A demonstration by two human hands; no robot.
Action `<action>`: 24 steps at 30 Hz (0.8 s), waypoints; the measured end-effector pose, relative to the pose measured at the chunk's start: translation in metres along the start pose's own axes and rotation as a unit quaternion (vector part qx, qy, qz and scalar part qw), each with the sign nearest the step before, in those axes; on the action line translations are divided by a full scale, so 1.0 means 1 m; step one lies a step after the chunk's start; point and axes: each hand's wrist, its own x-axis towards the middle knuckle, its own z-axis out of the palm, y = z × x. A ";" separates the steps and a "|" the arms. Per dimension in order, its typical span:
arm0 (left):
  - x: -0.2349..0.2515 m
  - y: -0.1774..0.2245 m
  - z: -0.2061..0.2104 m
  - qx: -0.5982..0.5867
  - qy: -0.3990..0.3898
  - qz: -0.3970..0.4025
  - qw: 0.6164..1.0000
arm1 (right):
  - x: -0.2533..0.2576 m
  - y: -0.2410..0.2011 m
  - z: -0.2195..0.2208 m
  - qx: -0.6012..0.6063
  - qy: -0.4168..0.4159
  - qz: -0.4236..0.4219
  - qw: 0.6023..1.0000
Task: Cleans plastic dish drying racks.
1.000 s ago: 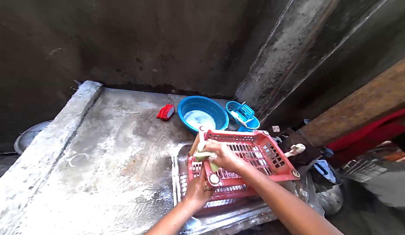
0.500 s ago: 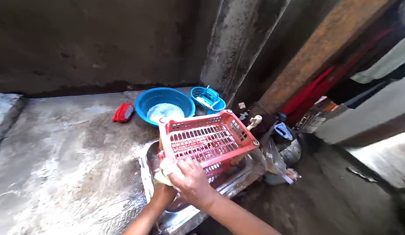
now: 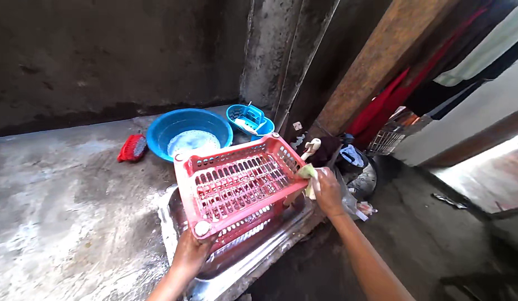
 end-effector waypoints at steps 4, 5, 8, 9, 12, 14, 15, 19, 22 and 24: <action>-0.009 0.003 -0.030 -0.062 -0.029 -0.065 0.996 | 0.036 -0.035 -0.043 -0.019 -0.147 0.146 0.978; -0.009 0.005 -0.045 -0.103 -0.052 -0.094 0.989 | 0.046 -0.044 -0.050 -0.026 -0.152 0.131 0.979; 0.008 0.013 -0.092 -0.213 -0.063 -0.118 0.968 | 0.084 -0.069 -0.045 -0.025 -0.096 0.019 0.995; 0.019 0.018 -0.099 -0.218 -0.018 -0.128 0.967 | 0.101 -0.076 -0.035 -0.029 -0.083 -0.009 0.996; 0.067 0.037 -0.091 -0.257 0.065 -0.173 0.949 | 0.152 -0.092 0.010 -0.065 -0.101 -0.024 0.993; 0.097 0.039 -0.073 -0.304 0.097 -0.198 0.927 | 0.171 -0.088 0.043 -0.080 -0.177 0.046 0.980; 0.105 0.039 -0.064 -0.323 0.113 -0.194 0.919 | 0.174 -0.081 0.059 -0.078 -0.219 0.083 0.969; 0.112 0.040 -0.046 -0.257 0.167 -0.173 0.936 | 0.166 -0.067 0.089 -0.115 -0.244 0.076 0.960; 0.113 0.040 -0.046 -0.220 0.150 -0.159 0.950 | 0.170 -0.047 0.087 -0.091 -0.232 0.099 0.963; 0.111 0.041 -0.045 -0.208 0.147 -0.154 0.955 | 0.174 -0.049 0.081 -0.041 -0.230 0.181 0.956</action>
